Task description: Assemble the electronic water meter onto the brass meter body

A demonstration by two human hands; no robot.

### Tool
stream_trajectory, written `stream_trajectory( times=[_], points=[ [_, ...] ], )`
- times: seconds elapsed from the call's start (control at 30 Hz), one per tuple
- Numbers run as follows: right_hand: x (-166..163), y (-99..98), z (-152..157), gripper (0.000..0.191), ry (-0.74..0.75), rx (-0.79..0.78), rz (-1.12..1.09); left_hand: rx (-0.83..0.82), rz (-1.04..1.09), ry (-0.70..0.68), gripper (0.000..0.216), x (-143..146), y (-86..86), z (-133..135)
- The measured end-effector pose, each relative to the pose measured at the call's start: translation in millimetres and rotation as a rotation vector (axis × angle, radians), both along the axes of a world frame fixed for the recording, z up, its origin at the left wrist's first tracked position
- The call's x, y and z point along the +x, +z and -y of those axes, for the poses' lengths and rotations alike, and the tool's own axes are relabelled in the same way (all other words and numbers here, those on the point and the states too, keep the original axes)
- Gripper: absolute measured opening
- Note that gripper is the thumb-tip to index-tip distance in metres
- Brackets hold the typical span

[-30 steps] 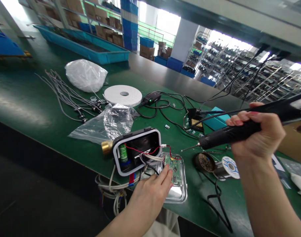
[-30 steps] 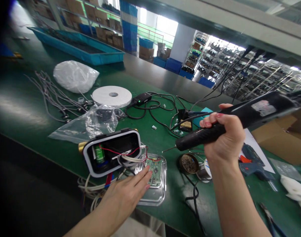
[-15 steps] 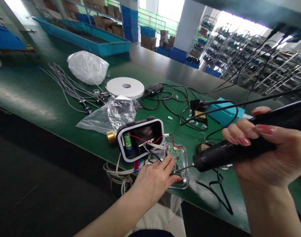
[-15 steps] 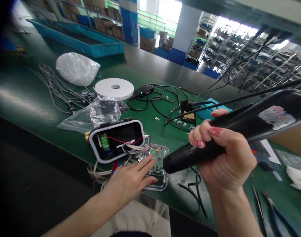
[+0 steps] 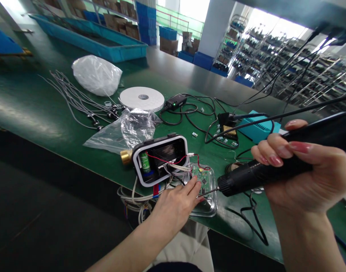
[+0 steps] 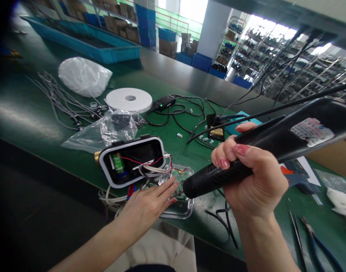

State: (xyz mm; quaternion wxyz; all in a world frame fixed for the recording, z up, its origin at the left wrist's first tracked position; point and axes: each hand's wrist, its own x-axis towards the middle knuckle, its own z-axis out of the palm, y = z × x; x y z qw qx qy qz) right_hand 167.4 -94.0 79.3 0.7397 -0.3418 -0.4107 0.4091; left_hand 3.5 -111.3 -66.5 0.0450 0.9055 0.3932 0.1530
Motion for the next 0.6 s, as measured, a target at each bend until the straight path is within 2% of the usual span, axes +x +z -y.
stream_trajectory(
  times=[0.23,0.6],
  points=[
    [-0.8,0.0,1.2,0.008,0.013,-0.019,-0.013,-0.013,0.026,0.015,0.033,0.6,1.2,0.5],
    [-1.5,-0.9,-0.2,0.021,-0.006,-0.028,0.044,-0.035,-0.006,-0.02,0.037,-1.7,5.3,-0.9]
  ],
)
